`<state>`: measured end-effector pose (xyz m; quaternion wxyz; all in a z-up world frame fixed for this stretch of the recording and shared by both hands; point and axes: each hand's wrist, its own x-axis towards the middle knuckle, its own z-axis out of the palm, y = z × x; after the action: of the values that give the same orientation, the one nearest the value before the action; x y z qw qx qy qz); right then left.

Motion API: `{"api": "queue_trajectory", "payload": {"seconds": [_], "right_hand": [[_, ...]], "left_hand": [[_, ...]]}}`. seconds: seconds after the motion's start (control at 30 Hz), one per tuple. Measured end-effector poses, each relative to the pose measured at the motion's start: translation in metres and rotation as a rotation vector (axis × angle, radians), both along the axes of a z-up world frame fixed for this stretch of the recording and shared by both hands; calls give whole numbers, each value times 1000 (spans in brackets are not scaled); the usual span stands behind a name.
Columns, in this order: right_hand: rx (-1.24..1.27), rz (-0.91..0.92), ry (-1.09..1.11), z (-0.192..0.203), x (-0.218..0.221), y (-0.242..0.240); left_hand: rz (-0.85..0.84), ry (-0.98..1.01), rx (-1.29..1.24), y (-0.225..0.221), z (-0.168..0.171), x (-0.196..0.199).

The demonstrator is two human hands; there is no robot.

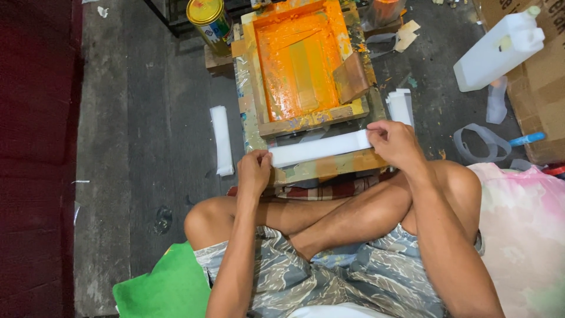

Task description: The person screen prints orange ink onto white stickers by hand. The person places a white sticker under a screen, pulls orange ink across the screen with a wooden squeegee, and then lifts the screen to reveal the printed sticker before placing it to the side.

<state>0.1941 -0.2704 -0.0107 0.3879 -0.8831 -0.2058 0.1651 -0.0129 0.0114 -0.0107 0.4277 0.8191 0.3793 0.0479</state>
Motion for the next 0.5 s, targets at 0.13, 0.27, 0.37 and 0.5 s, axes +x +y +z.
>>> {"api": "queue_trajectory", "payload": {"seconds": [0.13, 0.27, 0.37, 0.5], "right_hand": [[-11, 6, 6, 6, -3, 4], [9, -8, 21, 8, -5, 4], [-21, 20, -19, 11, -5, 1], [-41, 241, -37, 75, -28, 11]], "left_hand": [[1, 22, -22, 2, -12, 3], [-1, 32, -21, 4, -11, 3], [-24, 16, 25, -5, 10, 0], [-260, -40, 99, -14, 54, -2]]}}
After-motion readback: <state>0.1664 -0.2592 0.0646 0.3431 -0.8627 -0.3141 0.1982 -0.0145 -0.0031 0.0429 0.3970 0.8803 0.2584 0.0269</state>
